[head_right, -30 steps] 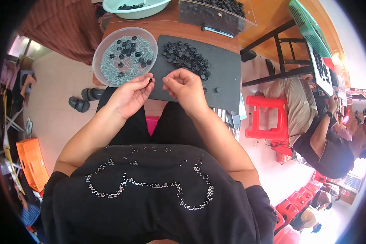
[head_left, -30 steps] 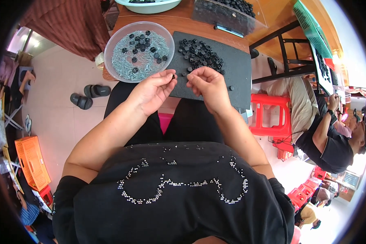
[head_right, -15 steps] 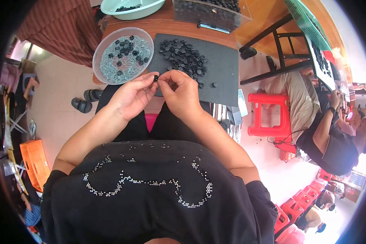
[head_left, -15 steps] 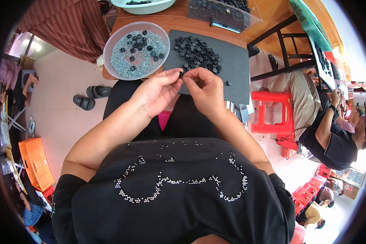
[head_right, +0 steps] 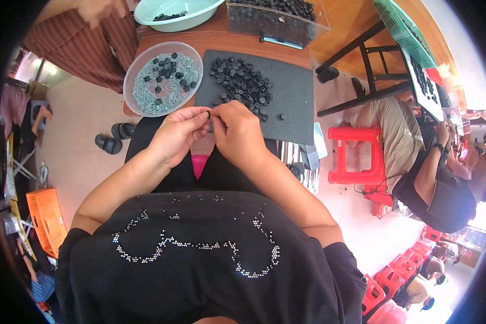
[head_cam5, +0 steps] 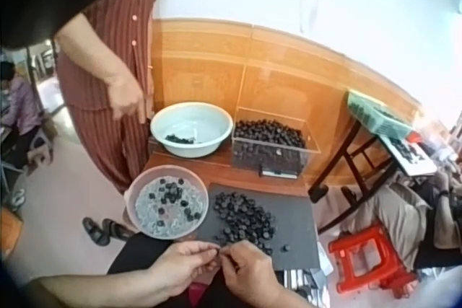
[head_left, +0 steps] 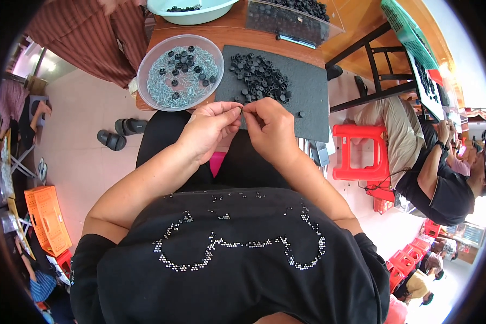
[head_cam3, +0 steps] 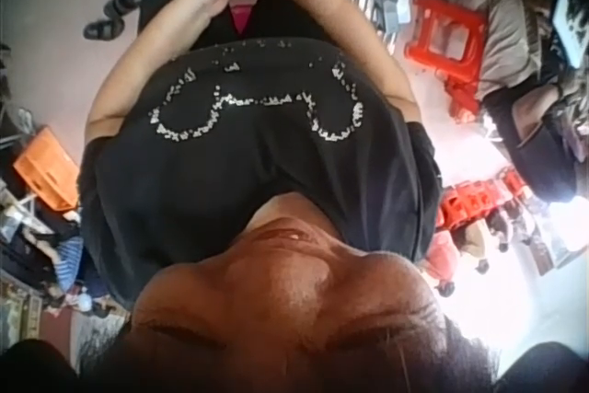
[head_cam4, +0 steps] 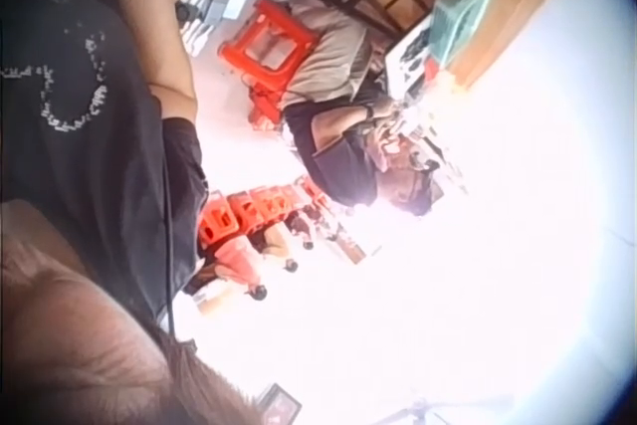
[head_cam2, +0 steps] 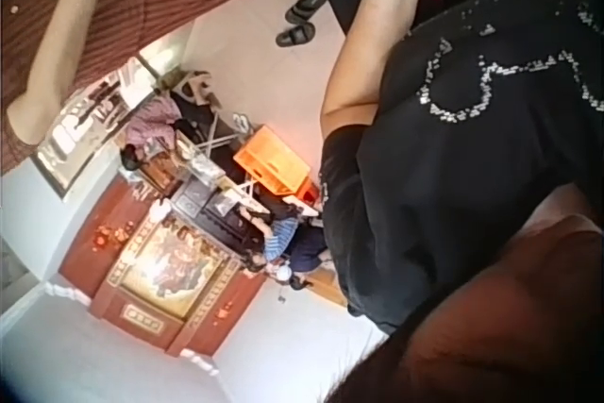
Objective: The person assembles components by inserting small pins into black plastic caps by hand, dumps additional caps from a basin onto the work surface, and fits more pins into the caps.
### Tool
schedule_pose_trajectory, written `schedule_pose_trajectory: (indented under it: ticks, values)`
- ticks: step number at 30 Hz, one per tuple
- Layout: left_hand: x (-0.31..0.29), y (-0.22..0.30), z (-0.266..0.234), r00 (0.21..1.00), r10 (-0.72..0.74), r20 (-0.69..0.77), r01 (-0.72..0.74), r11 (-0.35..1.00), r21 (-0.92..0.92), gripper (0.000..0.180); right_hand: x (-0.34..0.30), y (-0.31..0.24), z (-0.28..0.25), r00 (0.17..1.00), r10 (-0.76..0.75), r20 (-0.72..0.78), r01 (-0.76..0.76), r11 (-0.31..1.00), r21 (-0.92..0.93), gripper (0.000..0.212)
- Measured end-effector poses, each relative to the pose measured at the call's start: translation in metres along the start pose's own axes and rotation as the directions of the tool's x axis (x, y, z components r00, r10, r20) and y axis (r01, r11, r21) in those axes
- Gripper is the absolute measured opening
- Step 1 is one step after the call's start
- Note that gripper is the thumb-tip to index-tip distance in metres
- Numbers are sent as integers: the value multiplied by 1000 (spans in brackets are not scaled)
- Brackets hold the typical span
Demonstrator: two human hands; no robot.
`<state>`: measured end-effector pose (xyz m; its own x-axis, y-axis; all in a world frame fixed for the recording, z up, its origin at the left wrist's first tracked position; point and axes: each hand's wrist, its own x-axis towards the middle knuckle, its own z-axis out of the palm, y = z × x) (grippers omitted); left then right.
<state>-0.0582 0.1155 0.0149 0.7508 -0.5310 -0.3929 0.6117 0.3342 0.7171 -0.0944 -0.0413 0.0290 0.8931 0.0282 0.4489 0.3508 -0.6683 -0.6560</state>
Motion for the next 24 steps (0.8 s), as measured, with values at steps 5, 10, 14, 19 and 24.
schedule_pose_trajectory:
  ticks: [5, 10, 14, 19, 24]
  values:
    - [3, -4, -7, 996, -91, 17, 92, 974, -206, 14, -3, 2, 4, 957, 277, 84, -289, 897, 334, 5]
    - [3, -9, -12, 989, -139, 57, 150, 938, -311, 13, -6, 4, 10, 933, 344, 107, -359, 862, 356, 3]
    - [3, -12, -11, 983, -169, 69, 182, 929, -323, 13, -7, 4, 10, 964, 257, 73, -267, 910, 317, 5]
    - [2, -7, -12, 972, -221, 80, 235, 892, -387, 15, -9, 19, 18, 930, 328, 165, -365, 778, 512, 16]
    - [1, -5, -9, 967, -249, 61, 254, 891, -376, 17, -8, 27, 20, 953, 250, 173, -304, 787, 536, 21]
